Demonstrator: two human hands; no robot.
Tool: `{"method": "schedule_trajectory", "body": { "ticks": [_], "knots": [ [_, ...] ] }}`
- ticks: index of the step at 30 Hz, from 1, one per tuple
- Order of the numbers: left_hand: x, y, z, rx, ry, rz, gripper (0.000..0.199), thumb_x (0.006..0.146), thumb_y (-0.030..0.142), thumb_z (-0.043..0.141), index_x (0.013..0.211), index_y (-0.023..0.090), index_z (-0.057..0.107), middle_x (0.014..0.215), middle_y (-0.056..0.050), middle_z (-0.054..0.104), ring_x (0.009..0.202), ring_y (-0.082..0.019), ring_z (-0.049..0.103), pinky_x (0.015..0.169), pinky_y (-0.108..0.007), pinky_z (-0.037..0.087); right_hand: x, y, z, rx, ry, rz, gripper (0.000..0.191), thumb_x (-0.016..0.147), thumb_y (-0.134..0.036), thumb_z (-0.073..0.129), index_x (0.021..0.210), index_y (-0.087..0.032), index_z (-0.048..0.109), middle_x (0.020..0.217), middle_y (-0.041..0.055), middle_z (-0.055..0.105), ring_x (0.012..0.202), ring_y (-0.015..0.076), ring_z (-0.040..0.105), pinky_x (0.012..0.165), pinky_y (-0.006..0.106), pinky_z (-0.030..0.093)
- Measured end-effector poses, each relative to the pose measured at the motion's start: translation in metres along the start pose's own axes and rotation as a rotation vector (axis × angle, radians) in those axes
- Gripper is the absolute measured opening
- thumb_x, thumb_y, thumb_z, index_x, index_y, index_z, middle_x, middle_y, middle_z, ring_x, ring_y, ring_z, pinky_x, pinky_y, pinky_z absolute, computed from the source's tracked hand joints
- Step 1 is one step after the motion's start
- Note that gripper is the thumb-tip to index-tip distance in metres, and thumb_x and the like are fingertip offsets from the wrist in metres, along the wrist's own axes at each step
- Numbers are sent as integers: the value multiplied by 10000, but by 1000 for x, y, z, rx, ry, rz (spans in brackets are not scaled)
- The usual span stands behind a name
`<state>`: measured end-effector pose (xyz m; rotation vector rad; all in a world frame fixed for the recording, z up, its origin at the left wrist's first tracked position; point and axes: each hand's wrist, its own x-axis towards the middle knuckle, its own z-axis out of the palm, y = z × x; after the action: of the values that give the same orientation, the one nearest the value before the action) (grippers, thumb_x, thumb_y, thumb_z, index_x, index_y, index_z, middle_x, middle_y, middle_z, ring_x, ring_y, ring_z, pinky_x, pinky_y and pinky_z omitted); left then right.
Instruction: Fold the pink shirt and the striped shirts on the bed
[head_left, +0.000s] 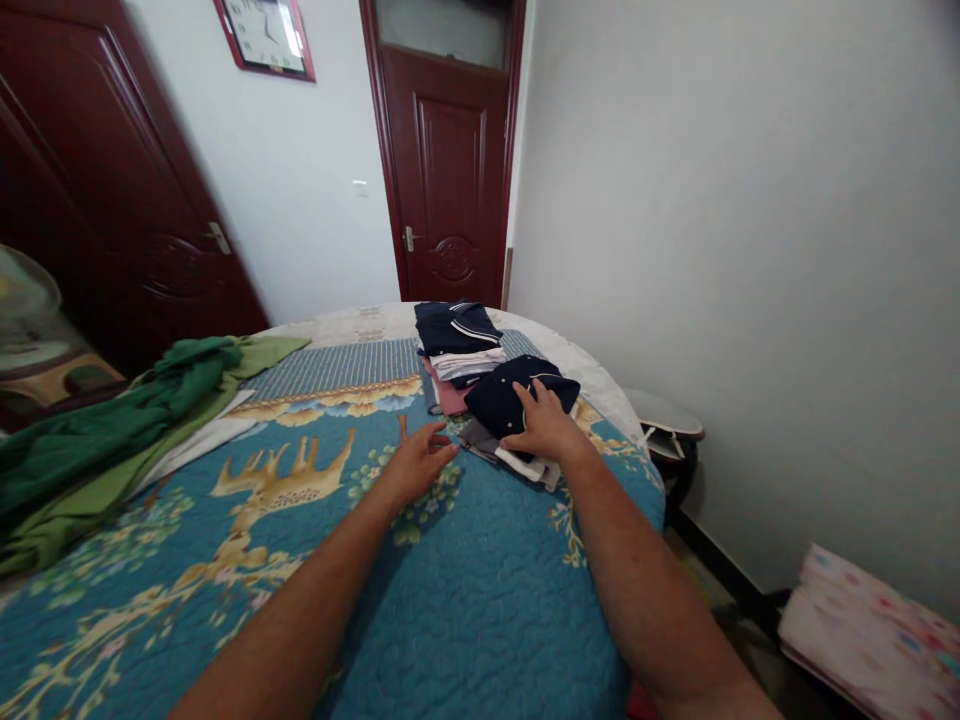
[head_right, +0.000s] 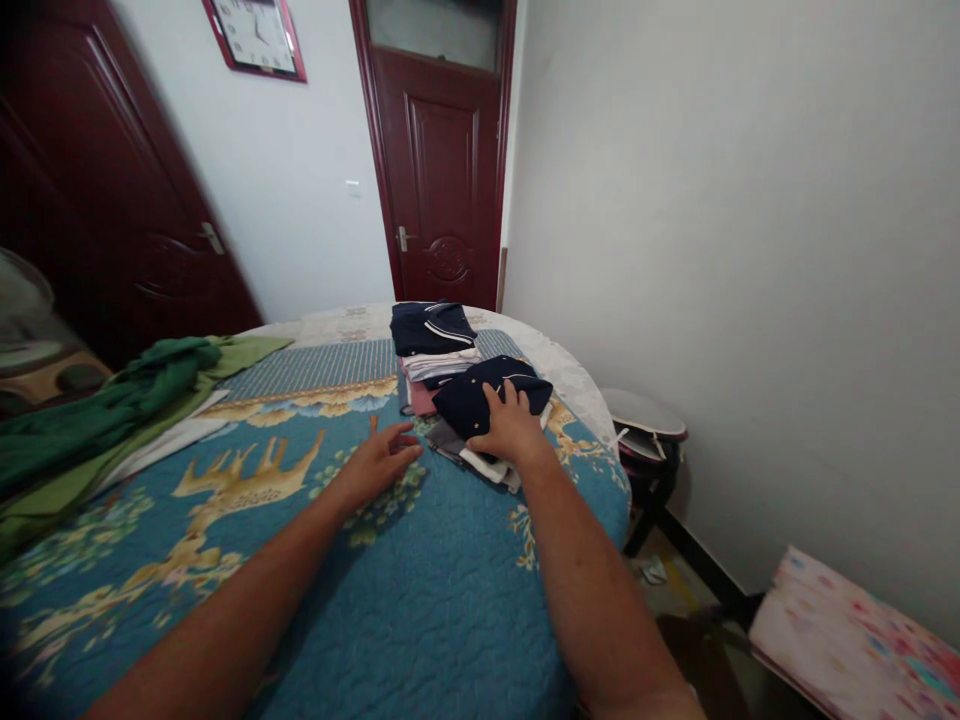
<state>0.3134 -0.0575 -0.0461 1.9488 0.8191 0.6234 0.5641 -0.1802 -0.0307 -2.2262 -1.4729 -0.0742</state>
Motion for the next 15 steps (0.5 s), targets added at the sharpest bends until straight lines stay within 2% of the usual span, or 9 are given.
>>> {"method": "schedule_trajectory", "body": {
  "ticks": [2,4,6,8,12,15],
  "knots": [
    [16,11,23,52,4,8,618,835,488,765,1338,131,723,1154,-181,804,1015,-322,768,817,-394,585,1,-11,5,-21,80,43,980,709,-331,905,1603,-272,508,1705,226,354,1501,504,412,1143,663,433],
    [29,22,42,88,-38,16,424,844,441,746,1125,127,798,1028,-165,815,964,-329,764,797,-398,571,5,-15,8,-13,162,76,767,772,-195,793,1513,-269,611,1641,215,454,1402,449,534,1104,611,484],
    [37,30,55,71,-85,35,260,854,375,701,938,152,805,941,-135,813,929,-322,758,784,-396,563,11,-9,6,45,242,81,623,800,-122,686,1410,-247,694,1533,188,576,1311,370,618,1109,531,502],
    [39,35,63,-11,-88,40,209,856,345,664,881,177,787,907,-105,810,911,-302,754,783,-388,566,17,5,-2,150,346,89,559,809,-107,604,1345,-197,732,1415,166,672,1275,314,647,1143,457,485],
    [31,33,57,-368,-124,-76,270,827,390,693,978,176,756,943,-94,813,875,-261,757,794,-376,598,23,36,-26,397,592,237,506,869,-226,509,1309,-135,741,1227,150,765,1170,304,686,1073,417,520],
    [23,30,30,-630,-32,-164,325,749,352,756,1020,176,724,949,-82,814,858,-246,762,764,-357,614,24,51,-38,411,764,302,534,901,-298,483,1356,-134,710,1261,158,749,1184,310,675,1072,434,522]
  ]
}}
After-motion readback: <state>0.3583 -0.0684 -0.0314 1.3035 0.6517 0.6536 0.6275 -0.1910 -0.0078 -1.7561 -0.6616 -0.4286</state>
